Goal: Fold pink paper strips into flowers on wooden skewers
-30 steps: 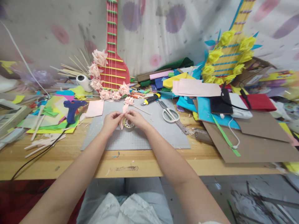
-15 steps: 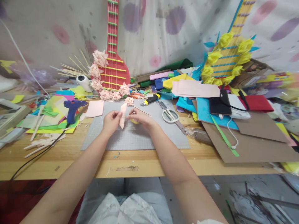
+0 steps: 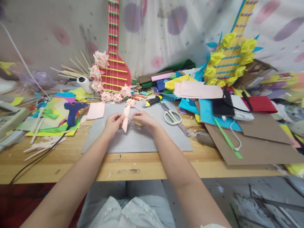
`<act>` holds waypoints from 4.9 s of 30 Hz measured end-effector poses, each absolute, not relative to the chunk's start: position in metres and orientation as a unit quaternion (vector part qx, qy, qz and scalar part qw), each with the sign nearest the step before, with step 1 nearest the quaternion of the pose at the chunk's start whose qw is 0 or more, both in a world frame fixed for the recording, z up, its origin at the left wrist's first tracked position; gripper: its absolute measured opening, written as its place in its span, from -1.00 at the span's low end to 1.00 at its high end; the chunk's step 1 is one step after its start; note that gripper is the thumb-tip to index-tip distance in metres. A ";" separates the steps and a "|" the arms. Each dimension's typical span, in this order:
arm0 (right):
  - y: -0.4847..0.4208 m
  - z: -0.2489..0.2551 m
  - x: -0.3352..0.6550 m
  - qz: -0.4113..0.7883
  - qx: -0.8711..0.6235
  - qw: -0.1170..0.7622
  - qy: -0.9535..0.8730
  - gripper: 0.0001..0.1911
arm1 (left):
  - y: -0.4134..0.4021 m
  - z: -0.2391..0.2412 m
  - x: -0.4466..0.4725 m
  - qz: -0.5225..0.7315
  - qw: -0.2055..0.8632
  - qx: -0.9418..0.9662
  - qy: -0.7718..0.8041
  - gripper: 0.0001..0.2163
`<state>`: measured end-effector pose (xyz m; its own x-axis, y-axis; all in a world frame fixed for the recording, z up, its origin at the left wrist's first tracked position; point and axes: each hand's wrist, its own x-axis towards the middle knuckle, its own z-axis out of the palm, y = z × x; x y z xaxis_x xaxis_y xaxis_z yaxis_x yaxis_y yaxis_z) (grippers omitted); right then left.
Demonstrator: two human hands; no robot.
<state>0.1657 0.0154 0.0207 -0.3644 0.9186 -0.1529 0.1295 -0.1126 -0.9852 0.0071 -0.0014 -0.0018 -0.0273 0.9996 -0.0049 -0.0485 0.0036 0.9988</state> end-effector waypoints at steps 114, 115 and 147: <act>0.023 0.016 0.160 0.706 -0.510 0.367 -0.325 -0.90 | -0.007 0.005 0.012 0.474 0.609 0.444 0.456 -0.68; 0.023 0.016 0.160 0.707 -0.509 0.367 -0.327 -0.91 | -0.007 0.005 0.013 0.477 0.596 0.449 0.464 -0.67; 0.012 0.021 0.157 0.513 -0.415 0.326 -0.677 -0.88 | 0.000 0.003 0.002 0.472 0.608 0.412 0.487 -0.67</act>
<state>0.1572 0.0116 0.0206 -0.4431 0.8963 0.0165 0.2276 0.1303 -0.9650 0.0020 -0.0004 0.0034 0.0793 0.9758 -0.2036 -0.1738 0.2146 0.9611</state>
